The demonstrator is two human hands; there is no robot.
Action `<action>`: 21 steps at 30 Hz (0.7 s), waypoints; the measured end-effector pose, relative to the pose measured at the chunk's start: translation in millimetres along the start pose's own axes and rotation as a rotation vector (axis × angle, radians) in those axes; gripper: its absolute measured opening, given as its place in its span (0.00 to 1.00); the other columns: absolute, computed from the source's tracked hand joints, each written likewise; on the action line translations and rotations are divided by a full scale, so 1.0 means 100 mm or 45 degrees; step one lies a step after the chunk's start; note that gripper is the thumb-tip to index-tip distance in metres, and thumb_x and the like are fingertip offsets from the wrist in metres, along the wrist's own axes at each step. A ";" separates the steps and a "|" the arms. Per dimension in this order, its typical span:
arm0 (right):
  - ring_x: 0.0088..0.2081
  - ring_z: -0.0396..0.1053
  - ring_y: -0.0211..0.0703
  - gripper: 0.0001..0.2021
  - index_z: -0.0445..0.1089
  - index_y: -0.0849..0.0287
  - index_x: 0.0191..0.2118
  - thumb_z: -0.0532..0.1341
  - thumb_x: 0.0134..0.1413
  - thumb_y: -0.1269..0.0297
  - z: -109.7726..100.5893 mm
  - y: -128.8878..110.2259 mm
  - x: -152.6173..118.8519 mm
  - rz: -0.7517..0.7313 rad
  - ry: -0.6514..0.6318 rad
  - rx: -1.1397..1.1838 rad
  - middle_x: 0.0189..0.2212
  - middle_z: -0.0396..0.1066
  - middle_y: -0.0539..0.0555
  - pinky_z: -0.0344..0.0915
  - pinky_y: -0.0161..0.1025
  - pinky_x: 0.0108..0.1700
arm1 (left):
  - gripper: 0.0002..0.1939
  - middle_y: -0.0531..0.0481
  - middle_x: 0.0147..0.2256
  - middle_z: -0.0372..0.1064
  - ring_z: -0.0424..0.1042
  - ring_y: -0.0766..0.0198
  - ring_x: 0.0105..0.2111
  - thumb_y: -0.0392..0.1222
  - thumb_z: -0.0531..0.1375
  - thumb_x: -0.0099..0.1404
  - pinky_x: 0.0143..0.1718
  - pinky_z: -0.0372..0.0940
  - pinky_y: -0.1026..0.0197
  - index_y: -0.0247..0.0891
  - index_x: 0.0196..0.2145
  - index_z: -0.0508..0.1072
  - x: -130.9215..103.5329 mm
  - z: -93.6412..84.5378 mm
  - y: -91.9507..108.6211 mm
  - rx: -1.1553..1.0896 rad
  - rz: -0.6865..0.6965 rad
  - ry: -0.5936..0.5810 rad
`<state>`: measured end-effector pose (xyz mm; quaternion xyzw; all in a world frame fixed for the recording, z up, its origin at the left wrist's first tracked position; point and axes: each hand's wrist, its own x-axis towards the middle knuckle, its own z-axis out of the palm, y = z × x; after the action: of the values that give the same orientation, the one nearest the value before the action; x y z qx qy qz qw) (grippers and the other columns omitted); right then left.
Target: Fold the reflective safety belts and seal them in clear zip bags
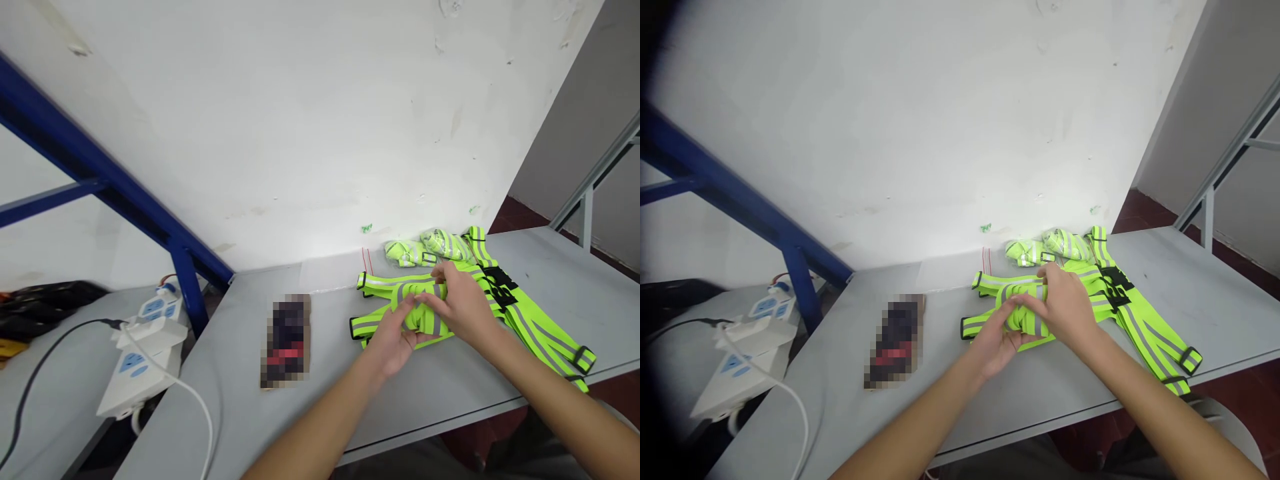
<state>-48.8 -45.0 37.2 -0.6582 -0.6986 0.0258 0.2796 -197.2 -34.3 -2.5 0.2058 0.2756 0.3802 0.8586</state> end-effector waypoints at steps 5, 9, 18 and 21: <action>0.50 0.67 0.54 0.32 0.59 0.55 0.55 0.63 0.47 0.44 -0.01 0.00 -0.13 0.406 -0.043 0.571 0.50 0.68 0.60 0.66 0.44 0.42 | 0.16 0.45 0.45 0.74 0.76 0.58 0.38 0.47 0.63 0.62 0.40 0.73 0.51 0.38 0.46 0.72 0.00 0.02 0.06 -0.072 -0.031 0.078; 0.39 0.71 0.50 0.26 0.66 0.55 0.50 0.65 0.46 0.48 0.02 -0.04 -0.22 0.525 -0.127 0.727 0.44 0.72 0.55 0.67 0.42 0.36 | 0.20 0.45 0.47 0.73 0.75 0.57 0.42 0.47 0.66 0.60 0.41 0.73 0.56 0.39 0.48 0.71 -0.03 0.05 0.02 0.039 0.082 0.143; 0.39 0.71 0.48 0.20 0.70 0.57 0.45 0.63 0.48 0.53 0.00 -0.05 -0.18 0.389 -0.117 0.683 0.38 0.75 0.52 0.66 0.40 0.38 | 0.24 0.44 0.48 0.72 0.72 0.55 0.47 0.51 0.68 0.56 0.40 0.69 0.61 0.39 0.47 0.71 -0.09 0.10 -0.07 0.284 0.166 0.198; 0.43 0.70 0.49 0.19 0.70 0.56 0.44 0.64 0.47 0.52 0.06 0.02 -0.18 0.374 -0.084 0.761 0.41 0.74 0.52 0.65 0.41 0.42 | 0.25 0.45 0.54 0.68 0.68 0.53 0.53 0.57 0.64 0.58 0.43 0.69 0.59 0.42 0.50 0.71 -0.09 0.08 -0.08 0.277 0.205 0.311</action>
<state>-49.5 -59.8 24.9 -0.6396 -0.5664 0.2910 0.4307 -192.8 -47.1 2.3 0.2713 0.4000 0.4379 0.7581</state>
